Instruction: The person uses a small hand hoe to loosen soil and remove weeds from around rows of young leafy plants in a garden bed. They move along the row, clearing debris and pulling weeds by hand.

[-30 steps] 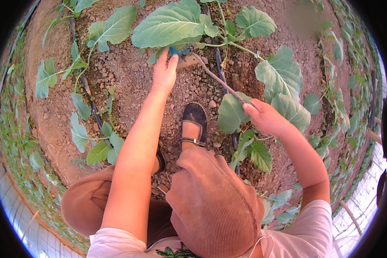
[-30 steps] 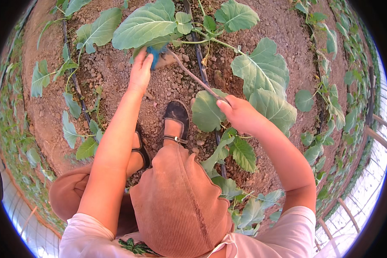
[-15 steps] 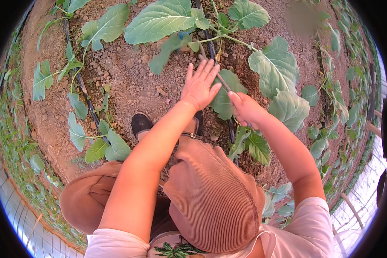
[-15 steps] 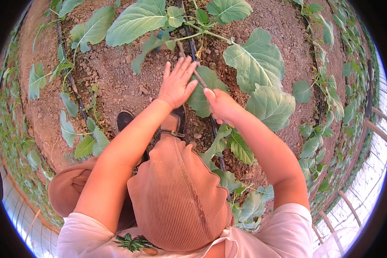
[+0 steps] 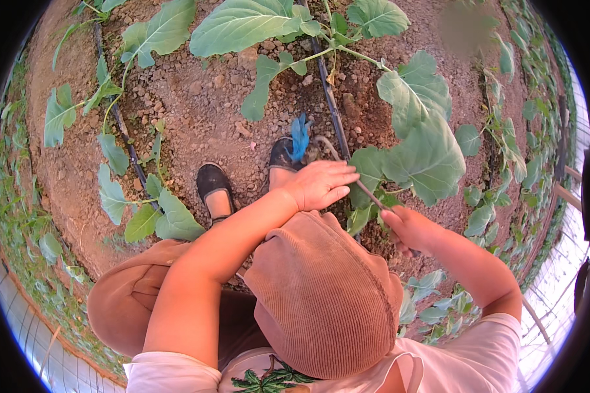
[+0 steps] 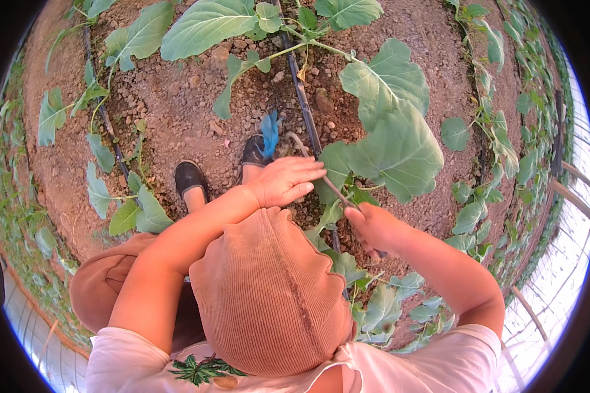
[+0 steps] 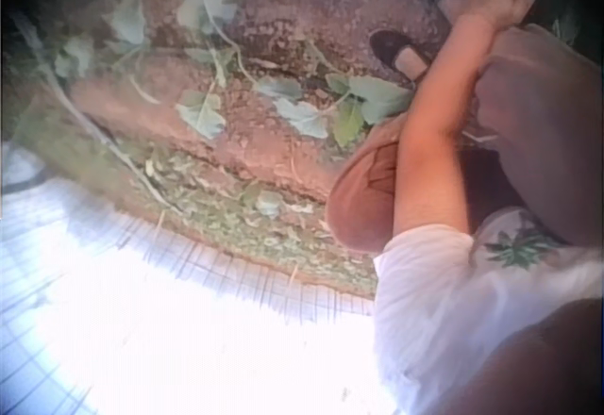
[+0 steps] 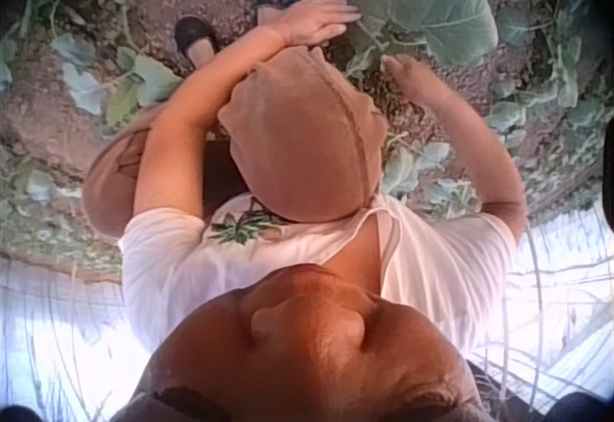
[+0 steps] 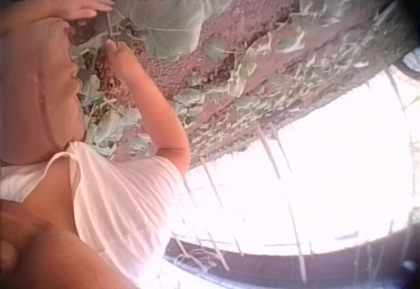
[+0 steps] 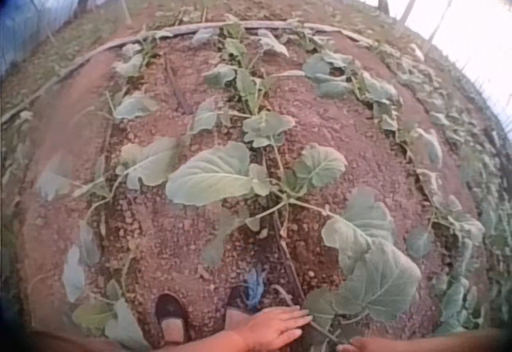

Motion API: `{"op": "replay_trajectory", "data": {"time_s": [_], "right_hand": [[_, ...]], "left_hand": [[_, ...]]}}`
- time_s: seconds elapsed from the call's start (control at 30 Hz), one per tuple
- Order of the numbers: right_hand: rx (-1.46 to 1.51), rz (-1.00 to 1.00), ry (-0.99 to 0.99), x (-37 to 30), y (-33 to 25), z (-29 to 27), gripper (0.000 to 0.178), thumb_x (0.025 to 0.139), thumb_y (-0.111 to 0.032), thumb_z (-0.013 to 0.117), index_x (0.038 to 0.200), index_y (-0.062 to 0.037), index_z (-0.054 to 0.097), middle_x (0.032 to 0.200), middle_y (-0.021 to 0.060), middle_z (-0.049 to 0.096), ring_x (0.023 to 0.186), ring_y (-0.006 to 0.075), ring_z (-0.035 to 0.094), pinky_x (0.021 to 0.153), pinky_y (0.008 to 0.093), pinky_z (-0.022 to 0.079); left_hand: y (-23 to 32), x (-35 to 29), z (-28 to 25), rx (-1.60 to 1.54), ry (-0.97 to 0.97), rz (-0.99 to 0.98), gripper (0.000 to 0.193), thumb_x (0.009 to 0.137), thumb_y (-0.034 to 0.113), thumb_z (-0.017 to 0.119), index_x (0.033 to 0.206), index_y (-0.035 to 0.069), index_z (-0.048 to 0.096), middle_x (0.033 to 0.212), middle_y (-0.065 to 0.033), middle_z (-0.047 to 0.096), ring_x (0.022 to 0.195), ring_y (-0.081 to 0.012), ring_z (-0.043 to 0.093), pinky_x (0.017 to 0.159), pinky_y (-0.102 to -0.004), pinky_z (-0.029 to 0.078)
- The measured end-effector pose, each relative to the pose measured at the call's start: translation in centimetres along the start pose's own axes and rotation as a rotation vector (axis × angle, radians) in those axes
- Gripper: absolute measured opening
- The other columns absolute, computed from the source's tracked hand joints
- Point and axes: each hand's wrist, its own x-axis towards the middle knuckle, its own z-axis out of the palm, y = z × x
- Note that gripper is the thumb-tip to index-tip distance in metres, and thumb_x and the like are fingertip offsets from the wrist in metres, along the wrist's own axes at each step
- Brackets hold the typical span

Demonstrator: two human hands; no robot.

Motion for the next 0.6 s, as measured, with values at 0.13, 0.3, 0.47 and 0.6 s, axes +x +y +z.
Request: {"op": "replay_trajectory", "data": {"time_s": [0.13, 0.3, 0.47, 0.6], "right_hand": [[0.007, 0.049, -0.059, -1.7, 1.3, -0.4, 0.030, 0.097, -0.033, 0.042, 0.082, -0.0080, 0.040, 0.058, 0.0034, 0.043, 0.043, 0.0138, 0.043, 0.037, 0.0299, 0.037], [-0.513, -0.317, 0.148, -3.5, 2.3, 0.0, 0.031, 0.091, -0.031, 0.053, 0.089, -0.0020, 0.042, 0.070, 0.0189, 0.057, 0.054, 0.0338, 0.055, 0.049, 0.0421, 0.044], [-0.585, -0.519, 0.484, -3.8, 1.1, -0.3, 0.027, 0.085, -0.023, 0.061, 0.095, -0.0032, 0.046, 0.071, 0.0214, 0.059, 0.066, 0.0443, 0.057, 0.058, 0.0477, 0.045], [-0.305, -0.638, 0.670, -5.5, -0.5, -1.8, 0.024, 0.087, -0.021, 0.060, 0.098, -0.0038, 0.046, 0.067, 0.0172, 0.055, 0.059, 0.0364, 0.056, 0.055, 0.0422, 0.045]], "left_hand": [[0.4, -0.2, 0.4, -0.229, -0.095, -0.037, 0.035, 0.090, 0.030, 0.049, 0.117, 0.011, 0.062, 0.120, -0.0098, 0.060, 0.113, -0.0276, 0.054, 0.096, -0.0370, 0.043], [4.0, 0.3, -3.5, -0.364, -0.111, -0.288, 0.033, 0.084, 0.033, 0.060, 0.108, 0.011, 0.067, 0.097, -0.0117, 0.068, 0.088, -0.0238, 0.065, 0.077, -0.0316, 0.050], [4.7, 2.1, -8.1, -0.511, 0.277, -0.116, 0.026, 0.086, 0.010, 0.054, 0.109, 0.001, 0.065, 0.106, -0.0115, 0.066, 0.098, -0.0187, 0.061, 0.088, -0.0322, 0.047], [5.0, 2.1, -12.5, -0.563, 0.667, -0.166, 0.020, 0.089, 0.011, 0.051, 0.097, 0.000, 0.066, 0.078, -0.0056, 0.064, 0.072, -0.0102, 0.059, 0.066, -0.0246, 0.047]]}}
